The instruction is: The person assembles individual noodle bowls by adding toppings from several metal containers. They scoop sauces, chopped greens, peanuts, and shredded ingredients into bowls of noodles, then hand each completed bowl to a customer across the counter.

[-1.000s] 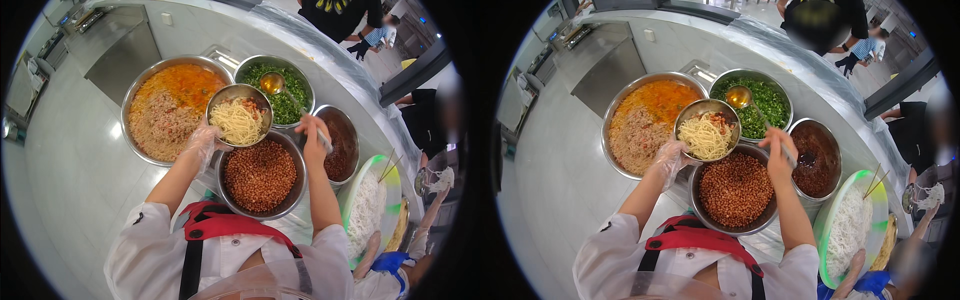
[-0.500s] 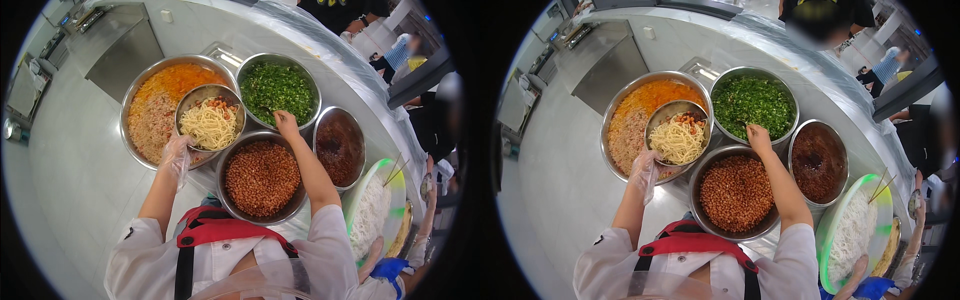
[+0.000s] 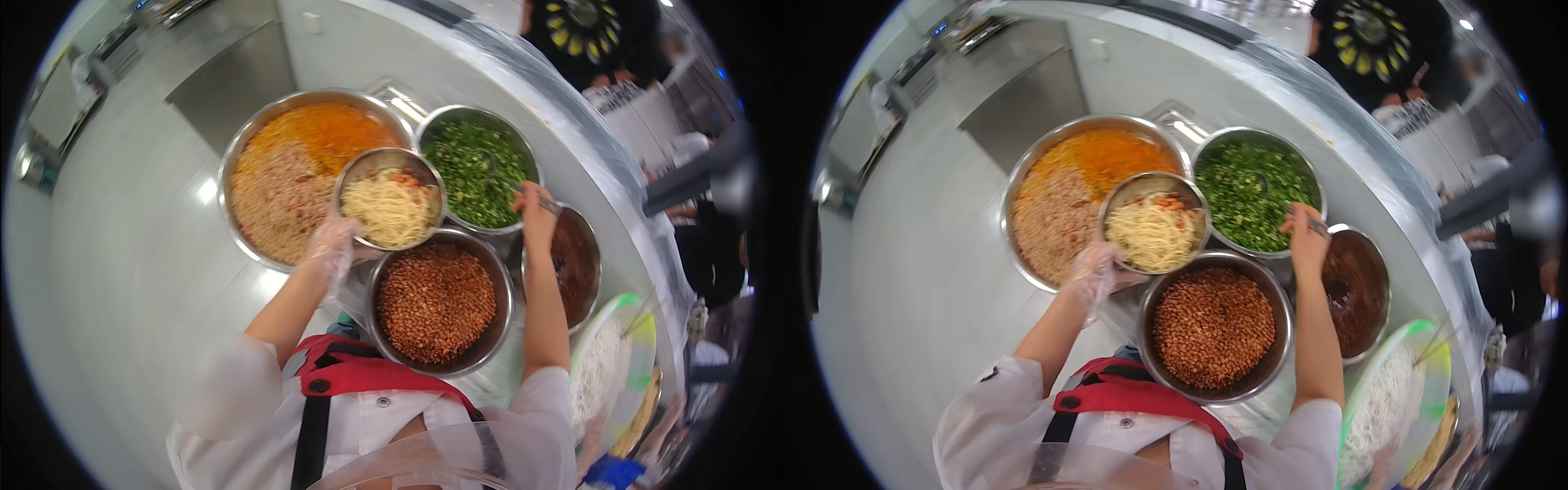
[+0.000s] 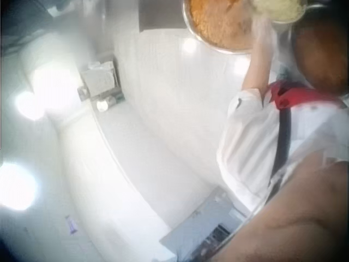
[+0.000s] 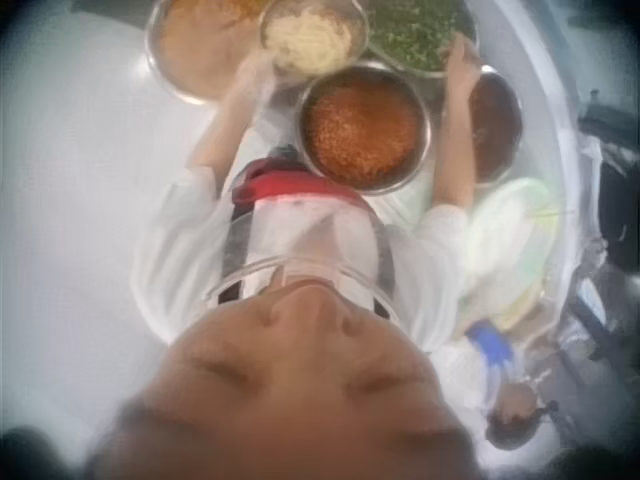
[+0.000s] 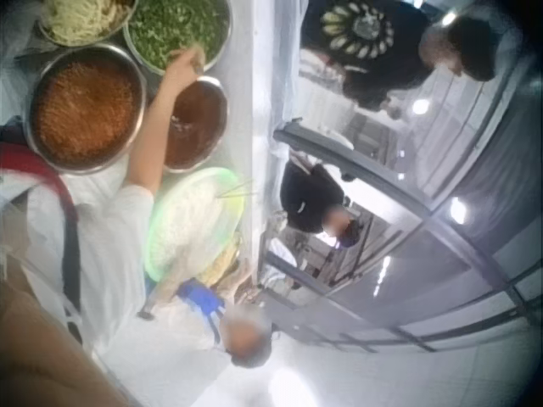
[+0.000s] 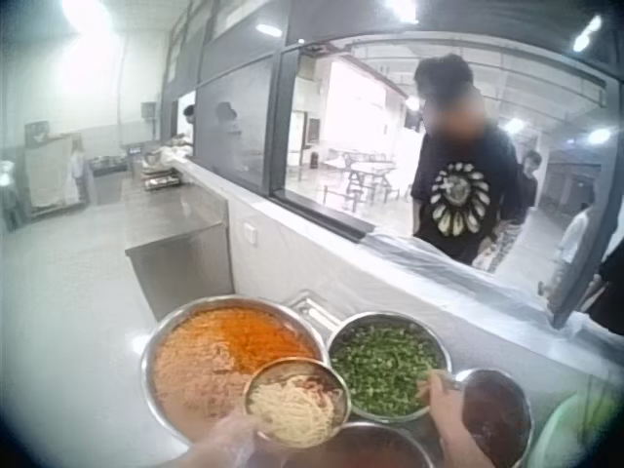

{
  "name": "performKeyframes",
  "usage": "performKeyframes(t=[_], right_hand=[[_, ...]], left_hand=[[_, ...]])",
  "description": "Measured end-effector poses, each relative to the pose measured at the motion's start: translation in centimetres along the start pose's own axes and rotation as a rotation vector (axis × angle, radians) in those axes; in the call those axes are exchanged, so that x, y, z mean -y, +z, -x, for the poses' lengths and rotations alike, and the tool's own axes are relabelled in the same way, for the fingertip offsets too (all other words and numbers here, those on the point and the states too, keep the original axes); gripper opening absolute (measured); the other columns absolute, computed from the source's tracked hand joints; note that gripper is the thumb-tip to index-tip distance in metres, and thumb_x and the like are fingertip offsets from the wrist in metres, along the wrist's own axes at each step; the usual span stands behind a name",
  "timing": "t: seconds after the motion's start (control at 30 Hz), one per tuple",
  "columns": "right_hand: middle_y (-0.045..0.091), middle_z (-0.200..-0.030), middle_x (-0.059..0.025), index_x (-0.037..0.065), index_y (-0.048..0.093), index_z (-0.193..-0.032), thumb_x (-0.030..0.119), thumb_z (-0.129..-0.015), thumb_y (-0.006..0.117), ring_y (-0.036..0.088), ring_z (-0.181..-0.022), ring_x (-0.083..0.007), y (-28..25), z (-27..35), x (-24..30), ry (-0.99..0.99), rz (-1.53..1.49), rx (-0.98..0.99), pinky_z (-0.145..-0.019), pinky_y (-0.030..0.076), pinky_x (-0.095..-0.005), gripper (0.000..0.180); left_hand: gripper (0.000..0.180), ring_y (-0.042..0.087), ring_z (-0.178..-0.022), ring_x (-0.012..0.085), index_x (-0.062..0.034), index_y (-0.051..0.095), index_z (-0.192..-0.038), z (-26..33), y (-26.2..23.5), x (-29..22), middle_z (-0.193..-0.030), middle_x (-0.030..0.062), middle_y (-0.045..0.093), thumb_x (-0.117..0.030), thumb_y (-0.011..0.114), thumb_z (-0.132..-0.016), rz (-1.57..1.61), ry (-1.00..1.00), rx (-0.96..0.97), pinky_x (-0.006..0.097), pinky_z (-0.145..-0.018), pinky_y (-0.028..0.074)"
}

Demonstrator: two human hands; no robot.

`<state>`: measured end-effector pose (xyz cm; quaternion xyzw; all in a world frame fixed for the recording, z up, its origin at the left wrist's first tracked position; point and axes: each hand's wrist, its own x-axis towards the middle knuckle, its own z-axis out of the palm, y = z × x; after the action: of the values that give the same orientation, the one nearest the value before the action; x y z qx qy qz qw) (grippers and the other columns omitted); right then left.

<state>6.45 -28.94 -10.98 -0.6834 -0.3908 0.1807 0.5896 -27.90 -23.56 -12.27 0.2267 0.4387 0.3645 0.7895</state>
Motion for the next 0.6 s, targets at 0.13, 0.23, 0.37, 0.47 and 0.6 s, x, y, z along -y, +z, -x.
performKeyframes(t=[0.13, 0.23, 0.37, 0.47, 0.6], right_hand=[[0.063, -0.077, -0.0104, -0.002, 0.06, -0.099, 0.014, -0.093, 0.05, 0.06, -0.067, -0.0139, 1.0, 6.4, 5.5, -0.16, -0.003, 0.103, -0.065, 0.046, -0.0273, 0.02], [0.063, -0.082, -0.0132, -0.002, 0.06, -0.1, 0.002, -0.085, 0.057, 0.059, -0.064, -0.0188, 3.4, 9.6, 7.6, -0.923, 0.386, 0.373, -0.066, 0.047, -0.0296, 0.016], [0.061, -0.084, -0.0138, -0.003, 0.061, -0.099, -0.004, -0.083, 0.056, 0.06, -0.067, -0.0185, 7.9, 9.0, 8.1, -1.085, 0.205, 0.442, -0.064, 0.047, -0.0283, 0.016], [0.061, -0.082, -0.0121, -0.004, 0.06, -0.099, -0.001, -0.085, 0.056, 0.059, -0.067, -0.0154, 12.3, 7.3, 7.7, -0.677, -0.009, 0.412, -0.063, 0.046, -0.0262, 0.015], [0.061, -0.081, -0.0082, -0.004, 0.061, -0.097, 0.004, -0.089, 0.055, 0.059, -0.066, -0.0121, 19.1, 4.5, 3.4, -0.268, -0.146, 0.472, -0.06, 0.046, -0.0259, 0.013]], left_hand=[[0.078, 0.058, -0.1, 0.0312, -0.0135, 0.022, -0.141, 1.7, 1.7, -0.8, -0.124, 0.0175, 0.047, -0.001, 0.047, -0.068, -0.041, 0.037, 0.019, 0.043, -0.076, 0.055], [0.081, 0.058, -0.101, 0.0314, -0.0182, 0.019, -0.143, 1.1, 0.4, -0.6, -0.126, 0.0161, 0.046, -0.001, 0.046, -0.068, -0.014, 0.003, 0.05, 0.044, -0.076, 0.055], [0.085, 0.057, -0.102, 0.0331, -0.021, 0.017, -0.143, 1.8, -2.2, -1.2, -0.126, 0.0167, 0.046, 0.004, 0.045, -0.067, 0.069, 0.039, 0.022, 0.049, -0.076, 0.055], [0.083, 0.058, -0.1, 0.0346, -0.0184, 0.021, -0.141, 3.6, -4.1, -2.4, -0.124, 0.0192, 0.047, 0.006, 0.045, -0.066, 0.094, 0.113, -0.072, 0.054, -0.075, 0.055], [0.075, 0.059, -0.098, 0.0362, -0.0105, 0.028, -0.134, 5.2, -8.6, -3.1, -0.121, 0.0194, 0.049, 0.005, 0.045, -0.064, 0.135, 0.213, -0.182, 0.053, -0.076, 0.055]])
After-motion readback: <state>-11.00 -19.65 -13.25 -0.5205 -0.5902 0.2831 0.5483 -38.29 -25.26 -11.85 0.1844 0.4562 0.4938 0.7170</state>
